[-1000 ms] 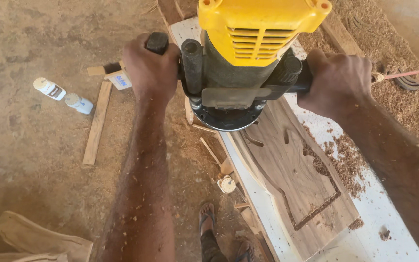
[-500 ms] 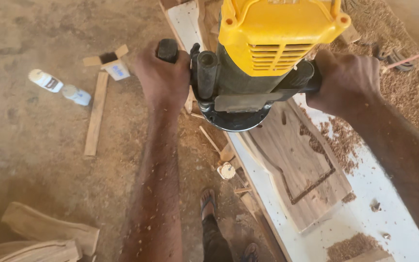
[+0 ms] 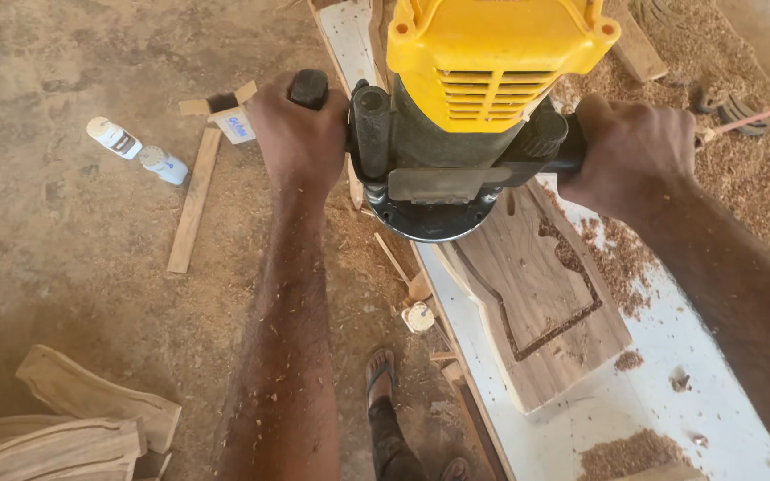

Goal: The person uses a yellow electric router to carve a decorative pattern into a rectangular wooden board. They guide the tool along the surface, creating recessed lines and shapes while wood shavings accumulate. The person finishes by lifting the router and briefly touching the carved area.

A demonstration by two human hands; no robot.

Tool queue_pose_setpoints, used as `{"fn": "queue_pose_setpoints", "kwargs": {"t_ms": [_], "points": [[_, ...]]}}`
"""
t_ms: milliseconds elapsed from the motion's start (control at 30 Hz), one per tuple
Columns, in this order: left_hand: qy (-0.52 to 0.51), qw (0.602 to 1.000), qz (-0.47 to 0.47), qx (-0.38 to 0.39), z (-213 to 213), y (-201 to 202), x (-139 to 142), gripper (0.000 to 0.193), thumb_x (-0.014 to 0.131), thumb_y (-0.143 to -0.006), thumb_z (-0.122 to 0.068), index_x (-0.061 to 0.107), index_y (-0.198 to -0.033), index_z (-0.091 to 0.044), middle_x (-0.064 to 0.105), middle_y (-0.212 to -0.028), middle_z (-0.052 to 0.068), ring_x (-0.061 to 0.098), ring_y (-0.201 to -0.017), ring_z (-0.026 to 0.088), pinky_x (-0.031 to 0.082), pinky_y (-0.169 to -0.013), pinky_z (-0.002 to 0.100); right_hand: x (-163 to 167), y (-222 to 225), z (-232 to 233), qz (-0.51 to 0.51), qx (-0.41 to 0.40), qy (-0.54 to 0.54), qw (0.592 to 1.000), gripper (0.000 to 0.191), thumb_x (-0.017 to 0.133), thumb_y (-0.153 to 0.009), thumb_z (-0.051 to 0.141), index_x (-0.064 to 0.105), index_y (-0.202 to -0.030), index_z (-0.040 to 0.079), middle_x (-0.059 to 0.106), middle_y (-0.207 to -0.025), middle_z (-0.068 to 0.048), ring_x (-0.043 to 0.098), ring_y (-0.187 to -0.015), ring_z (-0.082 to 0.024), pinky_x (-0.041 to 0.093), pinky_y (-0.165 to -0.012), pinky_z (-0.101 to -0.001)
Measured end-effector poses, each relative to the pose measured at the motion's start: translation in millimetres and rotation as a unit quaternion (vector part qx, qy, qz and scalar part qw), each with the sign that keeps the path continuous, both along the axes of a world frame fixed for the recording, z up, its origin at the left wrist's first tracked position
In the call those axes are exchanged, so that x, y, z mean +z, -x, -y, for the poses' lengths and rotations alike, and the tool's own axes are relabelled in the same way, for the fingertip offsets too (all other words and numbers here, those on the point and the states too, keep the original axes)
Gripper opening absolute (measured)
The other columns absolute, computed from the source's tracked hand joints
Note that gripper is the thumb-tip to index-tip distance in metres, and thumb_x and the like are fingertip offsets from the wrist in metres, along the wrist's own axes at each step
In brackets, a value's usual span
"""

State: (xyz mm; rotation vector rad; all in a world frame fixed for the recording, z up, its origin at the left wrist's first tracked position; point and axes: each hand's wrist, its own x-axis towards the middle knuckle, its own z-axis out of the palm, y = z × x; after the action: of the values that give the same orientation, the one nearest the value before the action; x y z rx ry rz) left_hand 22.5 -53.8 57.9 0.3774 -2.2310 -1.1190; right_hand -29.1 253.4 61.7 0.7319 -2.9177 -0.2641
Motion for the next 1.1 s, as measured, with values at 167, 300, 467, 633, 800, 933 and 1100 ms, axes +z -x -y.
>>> {"fn": "queue_pose_setpoints", "kwargs": {"t_ms": [167, 300, 467, 633, 800, 933, 1100], "points": [[-0.024, 1.000, 0.001, -0.001, 3, 10, 2, 0.026, 0.069, -0.080, -0.010, 0.052, -0.060, -0.014, 0.054, -0.054, -0.005, 0.047, -0.043, 0.009, 0.038, -0.041, 0.033, -6, 11, 3, -0.037, 0.030, 0.030, 0.998, 0.025, 0.074, -0.098, 0.032, 0.064, -0.091, 0.010, 0.055, -0.065, 0.000, 0.050, -0.050, -0.014, 0.044, -0.052, -0.0362], [-0.026, 0.999, 0.022, 0.011, 8, 22, 1, 0.025, 0.068, -0.081, -0.012, 0.052, -0.063, -0.013, 0.052, -0.056, -0.005, 0.044, -0.042, 0.010, 0.040, -0.039, 0.032, -8, 21, 9, -0.023, 0.018, 0.006, 1.000, 0.024, 0.076, -0.091, 0.031, 0.064, -0.092, 0.010, 0.055, -0.064, -0.001, 0.049, -0.051, -0.015, 0.045, -0.055, -0.0372], [-0.016, 1.000, 0.011, 0.004, 14, 31, -1, 0.026, 0.069, -0.081, -0.012, 0.052, -0.062, -0.012, 0.053, -0.056, -0.003, 0.044, -0.044, 0.012, 0.039, -0.042, 0.034, -9, 30, 16, -0.013, 0.002, -0.001, 1.000, 0.023, 0.077, -0.087, 0.029, 0.064, -0.092, 0.011, 0.054, -0.061, -0.001, 0.048, -0.050, -0.015, 0.042, -0.057, -0.0378], [-0.019, 1.000, 0.000, -0.007, 19, 39, -3, 0.020, 0.068, -0.080, -0.010, 0.057, -0.063, -0.009, 0.057, -0.058, -0.001, 0.049, -0.046, 0.012, 0.042, -0.045, 0.036, -9, 39, 22, 0.022, -0.021, 0.013, 0.999, 0.023, 0.077, -0.087, 0.029, 0.064, -0.090, 0.010, 0.054, -0.062, 0.000, 0.048, -0.050, -0.016, 0.042, -0.054, -0.0368], [-0.015, 1.000, -0.002, 0.002, 26, 49, -3, 0.019, 0.070, -0.080, -0.009, 0.060, -0.064, -0.006, 0.059, -0.057, 0.000, 0.052, -0.047, 0.013, 0.043, -0.046, 0.037, -5, 50, 34, 0.026, -0.041, -0.011, 0.999, 0.023, 0.076, -0.087, 0.029, 0.064, -0.090, 0.010, 0.055, -0.062, -0.001, 0.047, -0.051, -0.015, 0.042, -0.053, -0.0357], [-0.013, 1.000, -0.009, 0.001, 32, 58, 1, 0.016, 0.070, -0.081, -0.010, 0.061, -0.067, -0.009, 0.059, -0.059, -0.002, 0.053, -0.047, 0.012, 0.047, -0.046, 0.035, 1, 57, 48, 0.033, -0.063, -0.001, 0.998, 0.021, 0.077, -0.084, 0.026, 0.064, -0.092, 0.011, 0.056, -0.062, -0.001, 0.049, -0.050, -0.015, 0.043, -0.051, -0.0354], [-0.009, 1.000, 0.006, 0.006, 31, 48, 5, 0.024, 0.069, -0.084, -0.009, 0.056, -0.065, -0.010, 0.055, -0.057, 0.001, 0.047, -0.046, 0.013, 0.039, -0.045, 0.037, 6, 45, 48, 0.029, -0.036, 0.006, 0.999, 0.024, 0.079, -0.083, 0.028, 0.067, -0.094, 0.010, 0.059, -0.067, -0.002, 0.050, -0.053, -0.017, 0.044, -0.055, -0.0360]]}}
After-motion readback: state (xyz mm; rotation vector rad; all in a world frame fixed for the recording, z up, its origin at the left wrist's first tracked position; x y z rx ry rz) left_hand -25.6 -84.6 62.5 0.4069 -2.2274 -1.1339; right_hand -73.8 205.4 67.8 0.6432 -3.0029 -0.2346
